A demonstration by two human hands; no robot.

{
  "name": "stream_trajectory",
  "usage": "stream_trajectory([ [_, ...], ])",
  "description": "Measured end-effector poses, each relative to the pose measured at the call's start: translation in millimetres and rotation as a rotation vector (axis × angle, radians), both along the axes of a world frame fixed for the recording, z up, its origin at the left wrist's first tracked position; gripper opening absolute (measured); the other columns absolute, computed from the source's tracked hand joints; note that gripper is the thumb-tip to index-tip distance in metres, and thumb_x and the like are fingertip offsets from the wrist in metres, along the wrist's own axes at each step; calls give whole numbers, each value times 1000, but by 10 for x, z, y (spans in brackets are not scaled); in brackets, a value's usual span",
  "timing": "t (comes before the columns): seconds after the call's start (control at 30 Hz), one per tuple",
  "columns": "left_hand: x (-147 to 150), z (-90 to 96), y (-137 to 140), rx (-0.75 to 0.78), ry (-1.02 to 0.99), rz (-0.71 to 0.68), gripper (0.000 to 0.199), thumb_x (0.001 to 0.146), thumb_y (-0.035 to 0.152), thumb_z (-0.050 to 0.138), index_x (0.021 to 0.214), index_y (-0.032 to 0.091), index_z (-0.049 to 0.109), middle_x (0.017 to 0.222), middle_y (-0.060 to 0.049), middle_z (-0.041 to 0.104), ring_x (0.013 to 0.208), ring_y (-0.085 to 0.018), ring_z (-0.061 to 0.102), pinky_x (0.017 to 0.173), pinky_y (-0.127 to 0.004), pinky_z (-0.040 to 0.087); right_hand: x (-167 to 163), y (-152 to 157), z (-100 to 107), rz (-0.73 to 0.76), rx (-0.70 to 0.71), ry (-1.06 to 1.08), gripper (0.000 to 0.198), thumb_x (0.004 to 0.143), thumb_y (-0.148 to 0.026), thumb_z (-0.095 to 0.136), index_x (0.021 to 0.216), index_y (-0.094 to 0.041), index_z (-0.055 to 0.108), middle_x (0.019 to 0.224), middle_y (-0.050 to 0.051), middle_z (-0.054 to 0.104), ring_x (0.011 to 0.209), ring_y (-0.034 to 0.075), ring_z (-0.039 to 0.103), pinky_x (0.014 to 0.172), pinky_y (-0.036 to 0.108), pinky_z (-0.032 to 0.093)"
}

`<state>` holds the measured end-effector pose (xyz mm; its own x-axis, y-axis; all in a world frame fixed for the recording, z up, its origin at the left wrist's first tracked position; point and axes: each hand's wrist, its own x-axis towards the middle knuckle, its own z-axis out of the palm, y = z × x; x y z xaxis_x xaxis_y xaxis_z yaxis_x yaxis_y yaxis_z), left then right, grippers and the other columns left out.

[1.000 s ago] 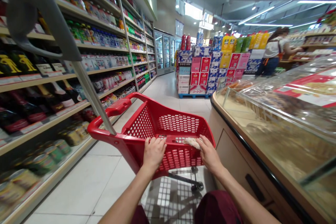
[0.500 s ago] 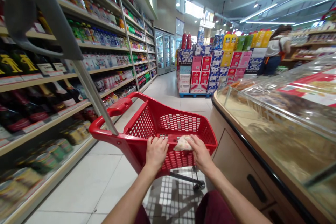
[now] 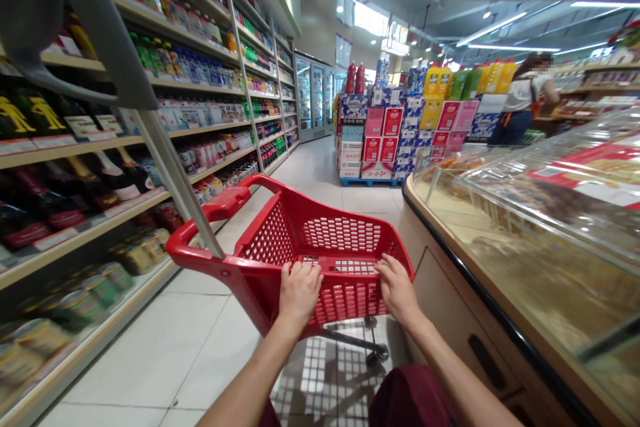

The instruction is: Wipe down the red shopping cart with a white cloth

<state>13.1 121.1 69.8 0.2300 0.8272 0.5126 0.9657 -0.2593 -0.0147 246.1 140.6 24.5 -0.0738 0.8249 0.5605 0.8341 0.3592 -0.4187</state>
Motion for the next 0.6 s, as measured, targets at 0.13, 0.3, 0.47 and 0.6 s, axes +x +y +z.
stream_trajectory([
  [0.13, -12, 10, -11, -2, 8, -6, 21, 84, 27, 37, 84, 24, 58, 77, -1, 60, 80, -19, 48, 84, -39, 24, -124, 8, -46, 35, 4, -1, 44, 70, -18, 47, 113, -15, 52, 127, 12, 42, 118, 24, 37, 97, 43, 32],
  [0.3, -36, 5, -15, 3, -2, -13, 21, 84, 26, 38, 86, 24, 58, 77, -1, 60, 79, -19, 48, 84, -39, 25, 515, 11, -202, -17, -127, -25, 48, 68, -9, 39, 113, -15, 53, 126, 12, 43, 119, 22, 37, 98, 40, 32],
  [0.47, 32, -5, -8, 12, -31, -16, 20, 83, 27, 39, 85, 24, 59, 77, -2, 61, 79, -19, 48, 84, -40, 24, 284, 11, -246, -181, -19, 50, 53, 63, -3, 37, 112, -13, 54, 130, 12, 38, 122, 24, 31, 100, 43, 29],
  [0.6, 59, 3, -4, 11, -23, -17, 21, 83, 26, 38, 88, 25, 59, 78, -2, 61, 79, -19, 48, 84, -40, 24, -214, 27, -129, 28, -10, -6, 53, 66, -2, 35, 114, -17, 53, 129, 9, 41, 121, 22, 34, 98, 43, 31],
])
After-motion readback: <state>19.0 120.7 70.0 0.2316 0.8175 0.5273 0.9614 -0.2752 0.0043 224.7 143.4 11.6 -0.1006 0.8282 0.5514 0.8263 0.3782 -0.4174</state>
